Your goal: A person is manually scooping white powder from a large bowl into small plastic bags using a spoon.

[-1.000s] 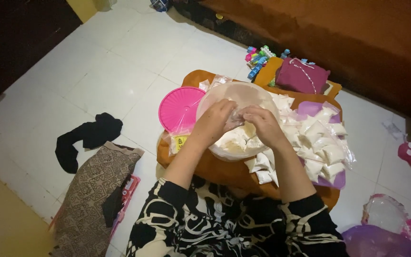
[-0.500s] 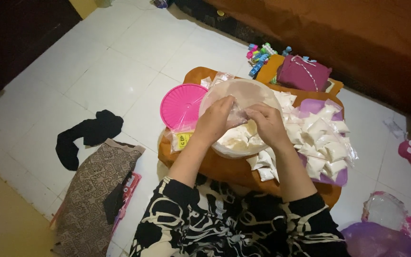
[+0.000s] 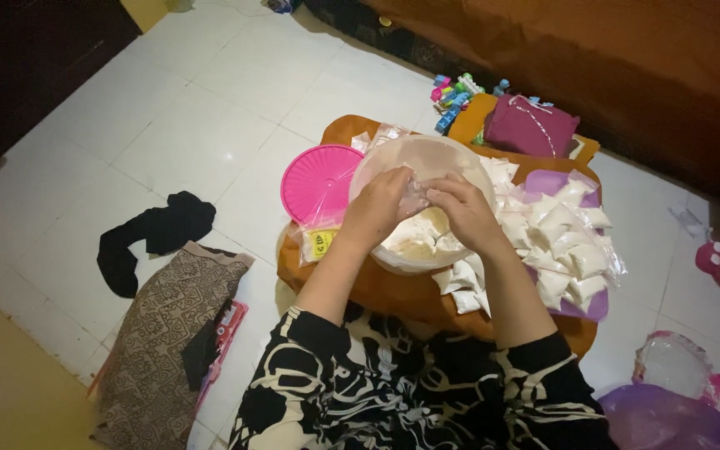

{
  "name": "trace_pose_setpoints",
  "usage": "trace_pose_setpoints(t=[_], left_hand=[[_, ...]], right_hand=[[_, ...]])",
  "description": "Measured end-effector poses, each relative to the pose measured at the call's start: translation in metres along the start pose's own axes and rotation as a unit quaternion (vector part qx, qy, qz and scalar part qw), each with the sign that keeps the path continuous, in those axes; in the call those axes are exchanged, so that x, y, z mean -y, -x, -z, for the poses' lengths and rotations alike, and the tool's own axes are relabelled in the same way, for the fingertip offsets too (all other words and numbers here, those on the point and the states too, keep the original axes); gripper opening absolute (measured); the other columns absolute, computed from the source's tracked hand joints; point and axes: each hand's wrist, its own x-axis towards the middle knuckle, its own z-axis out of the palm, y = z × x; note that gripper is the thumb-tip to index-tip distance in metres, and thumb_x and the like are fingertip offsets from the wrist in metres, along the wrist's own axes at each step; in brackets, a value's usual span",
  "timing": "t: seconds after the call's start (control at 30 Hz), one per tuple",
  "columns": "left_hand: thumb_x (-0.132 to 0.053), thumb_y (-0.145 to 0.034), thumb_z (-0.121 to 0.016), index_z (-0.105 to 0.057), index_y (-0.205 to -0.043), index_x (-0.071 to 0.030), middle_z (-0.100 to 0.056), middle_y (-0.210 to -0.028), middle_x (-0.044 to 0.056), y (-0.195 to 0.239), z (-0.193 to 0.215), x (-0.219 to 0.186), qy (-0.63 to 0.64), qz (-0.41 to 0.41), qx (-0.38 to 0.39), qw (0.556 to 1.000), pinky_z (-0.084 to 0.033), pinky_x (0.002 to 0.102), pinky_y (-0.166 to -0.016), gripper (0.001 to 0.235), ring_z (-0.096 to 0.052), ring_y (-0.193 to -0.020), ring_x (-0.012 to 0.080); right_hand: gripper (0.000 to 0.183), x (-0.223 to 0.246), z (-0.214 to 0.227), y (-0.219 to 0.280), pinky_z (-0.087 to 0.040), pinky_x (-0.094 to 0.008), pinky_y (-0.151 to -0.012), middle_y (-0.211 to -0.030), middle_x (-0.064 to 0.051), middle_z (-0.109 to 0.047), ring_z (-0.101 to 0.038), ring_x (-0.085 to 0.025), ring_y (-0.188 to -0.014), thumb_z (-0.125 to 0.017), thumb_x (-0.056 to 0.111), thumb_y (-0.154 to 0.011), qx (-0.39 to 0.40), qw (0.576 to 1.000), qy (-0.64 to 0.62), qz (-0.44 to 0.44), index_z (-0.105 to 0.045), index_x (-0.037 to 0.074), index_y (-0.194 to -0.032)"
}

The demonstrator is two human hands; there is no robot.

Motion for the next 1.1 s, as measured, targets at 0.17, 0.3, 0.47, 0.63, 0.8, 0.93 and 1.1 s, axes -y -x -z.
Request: trace_pose_setpoints(t=[0.17, 0.3, 0.47, 0.63, 0.8, 0.93, 1.1], left_hand=[[-0.026, -0.083, -0.081, -0.055, -0.113, -0.005, -0.064, -0.093, 0.015, 0.001, 0.006, -0.006, 0.007, 0.003, -0.017, 1.0, -0.058, 0.043, -0.084, 0.045, -0.071, -0.092, 0.0369], [-0.026, -0.088, -0.077, -0.055, -0.112, -0.001, -0.064, -0.092, 0.021, 0.0, 0.007, -0.006, 0.049, 0.022, -0.047, 0.997, -0.057, 0.049, -0.082, 0.041, -0.07, -0.09, 0.0422], [-0.033, -0.085, -0.081, -0.055, -0.109, -0.005, -0.063, -0.092, 0.02, -0.003, -0.011, 0.007, 0.11, 0.053, -0.14, 0.983, -0.056, 0.05, -0.082, 0.045, -0.068, -0.091, 0.0429], [-0.045, -0.087, -0.079, -0.056, -0.106, -0.012, -0.064, -0.088, 0.013, -0.005, -0.018, 0.016, 0.141, 0.094, -0.194, 0.966, -0.057, 0.046, -0.079, 0.044, -0.069, -0.087, 0.0359], [-0.046, -0.087, -0.077, -0.055, -0.106, -0.014, -0.066, -0.089, 0.017, -0.004, -0.011, 0.008, 0.176, 0.133, -0.212, 0.952, -0.056, 0.051, -0.078, 0.043, -0.069, -0.089, 0.0422], [-0.05, -0.087, -0.076, -0.056, -0.106, -0.015, -0.067, -0.088, 0.017, -0.005, -0.011, 0.009, 0.189, 0.151, -0.198, 0.95, -0.056, 0.052, -0.078, 0.044, -0.069, -0.088, 0.042], [-0.057, -0.085, -0.074, -0.055, -0.106, -0.016, -0.066, -0.089, 0.019, -0.006, -0.011, 0.009, 0.196, 0.175, -0.177, 0.948, -0.055, 0.054, -0.078, 0.05, -0.068, -0.09, 0.0445]], right_hand=[[0.027, 0.03, -0.003, 0.004, -0.044, -0.046, -0.103, -0.098, -0.018, -0.062, -0.061, -0.032, -0.107, -0.062, 0.022, -0.098, -0.03, 1.0, -0.007, -0.002, -0.076, 0.005, -0.113], [0.031, 0.02, 0.006, 0.002, -0.043, -0.05, -0.104, -0.102, -0.02, -0.06, -0.06, -0.037, -0.108, -0.06, 0.023, -0.098, -0.097, 0.995, -0.014, -0.005, -0.073, 0.0, -0.113], [0.024, 0.058, 0.035, -0.003, -0.053, -0.048, -0.088, -0.1, -0.018, -0.071, -0.068, -0.037, -0.093, -0.071, 0.016, -0.091, -0.027, 0.946, 0.319, 0.052, -0.078, 0.005, -0.111], [0.032, 0.006, 0.019, -0.016, -0.031, -0.056, -0.105, -0.102, -0.008, -0.078, -0.073, -0.033, -0.104, -0.074, 0.032, -0.08, 0.194, 0.754, 0.612, -0.136, -0.078, 0.018, -0.108], [0.018, 0.011, 0.002, -0.034, -0.033, -0.053, -0.088, -0.073, -0.011, -0.074, -0.07, -0.034, -0.072, -0.067, -0.005, -0.082, 0.243, 0.739, 0.623, -0.082, -0.077, 0.008, -0.075], [0.016, 0.001, 0.019, -0.045, -0.052, -0.051, -0.069, -0.068, -0.004, -0.072, -0.075, -0.03, -0.072, -0.066, 0.011, -0.085, 0.149, 0.733, 0.663, 0.009, -0.076, 0.017, -0.075], [0.013, -0.011, 0.022, -0.058, -0.056, -0.038, -0.051, -0.061, 0.001, -0.061, -0.069, -0.025, -0.061, -0.063, 0.014, -0.086, 0.019, 0.769, 0.629, 0.112, -0.069, 0.02, -0.076]])
